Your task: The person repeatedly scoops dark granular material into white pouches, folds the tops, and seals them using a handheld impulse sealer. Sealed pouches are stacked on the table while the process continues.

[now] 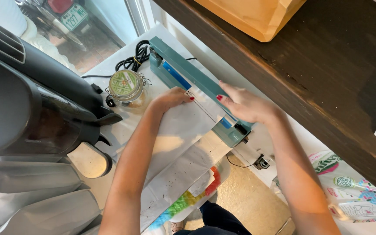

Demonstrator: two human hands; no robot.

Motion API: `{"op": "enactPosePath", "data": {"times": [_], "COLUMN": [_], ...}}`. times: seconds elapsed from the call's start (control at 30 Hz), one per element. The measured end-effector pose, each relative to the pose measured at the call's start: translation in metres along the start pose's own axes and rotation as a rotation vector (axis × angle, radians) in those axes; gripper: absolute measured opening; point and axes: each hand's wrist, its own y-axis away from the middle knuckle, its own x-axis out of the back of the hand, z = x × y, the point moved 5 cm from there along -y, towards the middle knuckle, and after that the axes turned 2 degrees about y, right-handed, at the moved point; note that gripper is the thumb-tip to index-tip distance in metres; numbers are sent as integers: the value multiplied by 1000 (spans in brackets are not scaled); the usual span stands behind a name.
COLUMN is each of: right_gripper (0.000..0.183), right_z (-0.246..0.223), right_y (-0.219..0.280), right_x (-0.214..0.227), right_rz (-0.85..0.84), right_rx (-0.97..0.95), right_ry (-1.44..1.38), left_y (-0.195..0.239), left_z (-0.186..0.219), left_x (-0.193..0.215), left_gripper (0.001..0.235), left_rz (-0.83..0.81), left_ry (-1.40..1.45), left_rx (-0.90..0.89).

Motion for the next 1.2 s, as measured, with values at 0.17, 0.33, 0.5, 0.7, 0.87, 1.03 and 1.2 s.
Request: {"op": "enactPosePath", "data": {"times": [0.17,0.33,0.5,0.7,0.87,1.03,1.2], "right_gripper": [62,67,80,82,82,82,78], "right_z": [22,33,54,73,75,74,74], "right_y": [-10,-13,-29,-41,-43,-44,-43], "right_x": [-28,-46,-63,-79,-79,-78,-79], "right_rz": [38,79,202,239,293,307,290], "right_rx": [-5,-53,-76,-178,-197,-218,-207], "right_ry": [41,206,407,525,497,494,474], "left_y": [0,3,-3,-20,-19,-19,-17], "left_z": [4,8,5,-7,-3,-2,-3], "left_x": [-3,-1,0,5,2,2,-2], "left_gripper": [42,46,45,55,53,54,49], "left_rz": [7,50,52,-1,-33,-53,-57], "left_ry": [-44,-166,-173,-156,-131,-87,-52], "left_rx": [-17,-14,-7,1,-16,-30,-27]}}
